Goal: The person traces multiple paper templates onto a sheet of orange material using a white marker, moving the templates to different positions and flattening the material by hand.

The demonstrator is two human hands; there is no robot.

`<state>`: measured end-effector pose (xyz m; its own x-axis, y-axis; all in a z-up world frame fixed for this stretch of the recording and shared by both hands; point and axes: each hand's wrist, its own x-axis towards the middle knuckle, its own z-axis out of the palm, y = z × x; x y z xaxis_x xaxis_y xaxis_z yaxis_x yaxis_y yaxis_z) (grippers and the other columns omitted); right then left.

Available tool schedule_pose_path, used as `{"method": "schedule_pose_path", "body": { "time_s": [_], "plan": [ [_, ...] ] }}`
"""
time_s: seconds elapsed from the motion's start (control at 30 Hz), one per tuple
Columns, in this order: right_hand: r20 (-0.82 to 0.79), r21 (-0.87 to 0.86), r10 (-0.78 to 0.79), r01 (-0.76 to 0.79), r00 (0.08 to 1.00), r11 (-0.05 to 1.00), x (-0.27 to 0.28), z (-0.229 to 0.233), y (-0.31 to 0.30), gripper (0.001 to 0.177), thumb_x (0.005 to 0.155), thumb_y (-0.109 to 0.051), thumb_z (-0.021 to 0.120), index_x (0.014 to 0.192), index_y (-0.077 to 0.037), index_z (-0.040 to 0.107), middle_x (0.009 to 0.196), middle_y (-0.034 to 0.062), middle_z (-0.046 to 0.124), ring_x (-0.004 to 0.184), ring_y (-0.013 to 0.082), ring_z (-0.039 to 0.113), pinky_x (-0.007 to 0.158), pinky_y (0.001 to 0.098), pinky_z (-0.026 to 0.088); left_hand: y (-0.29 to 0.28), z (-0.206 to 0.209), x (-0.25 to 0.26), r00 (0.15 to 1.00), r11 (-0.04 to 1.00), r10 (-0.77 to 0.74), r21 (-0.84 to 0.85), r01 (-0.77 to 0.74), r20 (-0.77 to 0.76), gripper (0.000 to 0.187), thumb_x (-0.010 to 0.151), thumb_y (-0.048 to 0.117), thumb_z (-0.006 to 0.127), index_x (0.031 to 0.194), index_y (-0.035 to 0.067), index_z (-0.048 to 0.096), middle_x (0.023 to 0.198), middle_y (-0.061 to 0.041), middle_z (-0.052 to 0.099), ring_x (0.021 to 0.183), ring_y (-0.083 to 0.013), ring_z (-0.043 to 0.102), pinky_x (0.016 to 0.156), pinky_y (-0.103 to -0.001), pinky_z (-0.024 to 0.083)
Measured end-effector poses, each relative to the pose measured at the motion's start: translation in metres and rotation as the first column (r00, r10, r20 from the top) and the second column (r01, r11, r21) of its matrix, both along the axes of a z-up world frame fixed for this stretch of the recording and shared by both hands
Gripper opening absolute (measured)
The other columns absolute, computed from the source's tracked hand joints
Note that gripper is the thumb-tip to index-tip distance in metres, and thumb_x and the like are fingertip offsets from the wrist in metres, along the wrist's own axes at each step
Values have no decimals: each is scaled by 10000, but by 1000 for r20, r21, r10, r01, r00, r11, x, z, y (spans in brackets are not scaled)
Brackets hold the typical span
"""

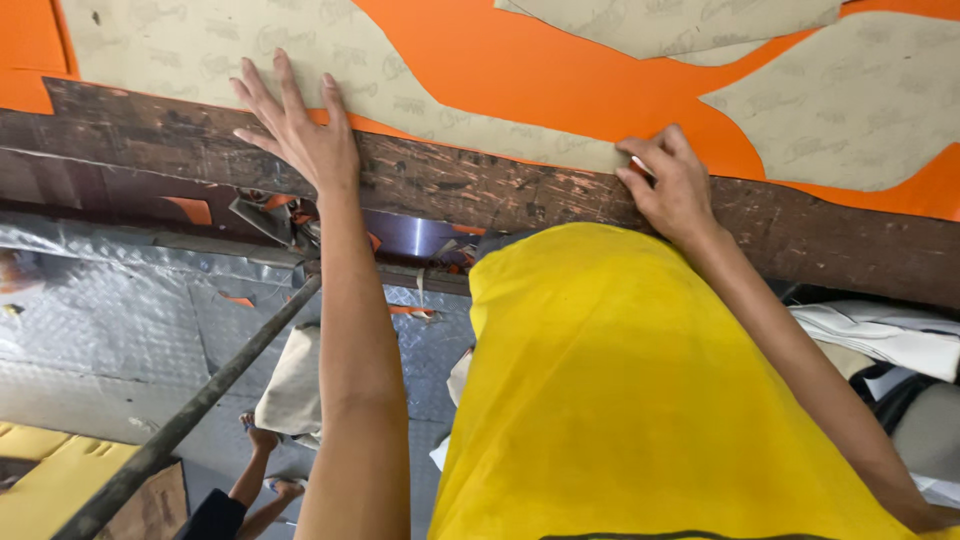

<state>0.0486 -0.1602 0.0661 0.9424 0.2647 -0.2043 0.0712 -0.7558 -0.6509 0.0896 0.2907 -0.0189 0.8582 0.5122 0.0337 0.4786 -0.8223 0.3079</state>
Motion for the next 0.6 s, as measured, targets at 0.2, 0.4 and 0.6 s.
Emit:
{"method": "schedule_pose_path", "body": {
  "time_s": [0.2,0.4,0.6],
  "plan": [
    [-2,-20,-17,17,1000,1000,0,0,1,327,922,-141,795,1240,-96,731,1024,113,571,929,275,626,792,393,510,34,5,8,994,998,52,40,-48,-93,538,1095,535,562,1579,321,467,1705,-39,233,1595,-321,130,1243,-708,4],
    [27,-24,6,-5,1000,1000,1,-2,1,327,937,-138,792,1254,-91,727,1023,112,562,952,282,610,832,399,508,38,-8,6,993,996,63,76,-55,-97,579,1068,598,523,1579,335,462,1706,-29,241,1593,-309,136,1235,-721,6],
    [67,-59,20,-16,998,998,-1,-2,3,312,945,-143,790,1250,-100,737,1034,107,561,953,280,610,838,397,511,38,-11,6,992,992,84,105,-73,-100,583,1039,620,524,1557,358,471,1703,-26,246,1591,-301,143,1232,-729,6]
  ]
}}
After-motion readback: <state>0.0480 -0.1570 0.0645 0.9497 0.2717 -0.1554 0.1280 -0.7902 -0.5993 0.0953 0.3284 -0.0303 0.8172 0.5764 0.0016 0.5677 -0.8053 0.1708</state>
